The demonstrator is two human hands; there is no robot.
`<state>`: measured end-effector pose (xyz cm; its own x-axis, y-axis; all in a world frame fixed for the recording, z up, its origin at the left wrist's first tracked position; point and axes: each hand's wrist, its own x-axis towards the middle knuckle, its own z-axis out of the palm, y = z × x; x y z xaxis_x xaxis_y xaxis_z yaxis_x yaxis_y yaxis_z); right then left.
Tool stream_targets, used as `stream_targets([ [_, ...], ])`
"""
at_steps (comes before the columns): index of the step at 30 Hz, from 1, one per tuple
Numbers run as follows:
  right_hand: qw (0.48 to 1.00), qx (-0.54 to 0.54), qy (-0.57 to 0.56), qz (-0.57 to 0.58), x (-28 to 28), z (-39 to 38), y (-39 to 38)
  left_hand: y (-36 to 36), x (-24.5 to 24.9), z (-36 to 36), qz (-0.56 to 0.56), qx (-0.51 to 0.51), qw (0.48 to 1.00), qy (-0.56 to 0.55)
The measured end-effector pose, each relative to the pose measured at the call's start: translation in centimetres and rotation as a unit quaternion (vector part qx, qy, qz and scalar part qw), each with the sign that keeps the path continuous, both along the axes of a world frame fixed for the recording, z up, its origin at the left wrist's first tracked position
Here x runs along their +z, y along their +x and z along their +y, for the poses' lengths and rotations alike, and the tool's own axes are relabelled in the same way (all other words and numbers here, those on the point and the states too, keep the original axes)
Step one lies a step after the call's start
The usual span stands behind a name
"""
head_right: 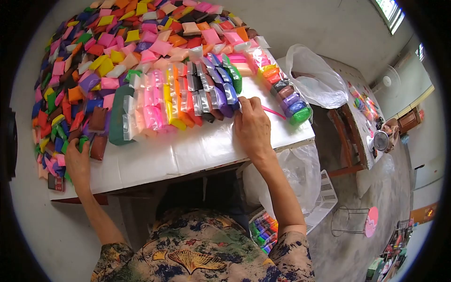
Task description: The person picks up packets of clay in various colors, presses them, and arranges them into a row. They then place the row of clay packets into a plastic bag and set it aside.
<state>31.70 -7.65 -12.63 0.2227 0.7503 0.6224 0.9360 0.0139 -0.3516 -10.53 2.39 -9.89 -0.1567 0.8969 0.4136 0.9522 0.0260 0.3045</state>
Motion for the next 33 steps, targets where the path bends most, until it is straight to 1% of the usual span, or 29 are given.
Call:
stream_targets([
  [3, 0.999, 0.0, -0.027, 0.038, 0.2, -0.1, 0.0, 0.8, 0.9, -0.3, -0.004, 0.011, 1.0, -0.022],
  [5, 0.998, 0.0, -0.022, 0.055, -0.1, -0.2, 0.1, 1.0, 1.3, -0.4, -0.01, 0.018, 0.999, -0.034],
  [8, 0.996, -0.007, -0.026, 0.088, 0.2, -1.0, 0.1, 0.0, 0.4, 0.4, 0.005, 0.015, 1.0, -0.016],
  [9, 0.994, -0.006, -0.029, 0.101, 0.2, -1.1, 0.0, -0.1, 0.1, 0.6, 0.005, 0.005, 1.0, -0.002],
  [10, 0.997, -0.005, -0.008, 0.08, -0.1, -1.2, 0.2, -0.3, -0.3, 0.8, 0.007, 0.0, 1.0, 0.012],
  [12, 0.996, -0.008, -0.001, 0.085, -0.3, -1.6, 0.4, -1.0, -0.2, 0.8, -0.001, 0.003, 0.999, 0.039],
  [15, 0.995, -0.001, 0.01, 0.097, -0.4, -2.2, 0.3, 0.2, 1.2, -1.1, -0.029, 0.021, 0.996, 0.083],
  [17, 0.998, -0.007, 0.028, 0.051, -0.6, -2.6, 0.6, 1.4, 2.7, -2.5, -0.054, 0.02, 0.991, 0.119],
  [18, 0.996, -0.02, 0.023, 0.078, -0.4, -2.9, 0.2, 2.1, 3.5, -3.5, -0.093, -0.004, 0.989, 0.118],
  [20, 0.995, -0.034, 0.03, 0.093, -0.3, -3.3, -0.2, 3.8, 4.4, -5.9, -0.175, -0.063, 0.976, 0.112],
  [22, 0.991, -0.036, 0.06, 0.112, -0.4, -3.9, -0.3, 6.0, 4.2, -8.1, -0.231, -0.204, 0.946, 0.105],
  [23, 0.989, -0.037, 0.079, 0.122, -0.5, -4.1, -0.7, 7.6, 4.1, -9.2, -0.224, -0.243, 0.942, 0.064],
  [24, 0.986, -0.041, 0.096, 0.13, -0.5, -4.5, -1.0, 9.2, 3.1, -9.7, -0.227, -0.322, 0.916, 0.071],
  [25, 0.984, -0.034, 0.12, 0.128, -0.4, -4.8, -1.4, 11.0, 2.7, -10.3, -0.224, -0.367, 0.902, 0.05],
  [27, 0.982, -0.015, 0.157, 0.099, -0.1, -5.6, -2.4, 14.6, 0.2, -10.6, -0.233, -0.407, 0.881, 0.062],
  [30, 0.983, 0.008, 0.145, 0.11, 0.3, -6.8, -4.8, 19.1, -2.6, -9.6, -0.172, -0.376, 0.902, 0.12],
  [33, 0.987, 0.063, 0.124, 0.075, 0.2, -7.4, -6.9, 20.0, -2.4, -9.7, -0.24, -0.385, 0.888, 0.079],
])
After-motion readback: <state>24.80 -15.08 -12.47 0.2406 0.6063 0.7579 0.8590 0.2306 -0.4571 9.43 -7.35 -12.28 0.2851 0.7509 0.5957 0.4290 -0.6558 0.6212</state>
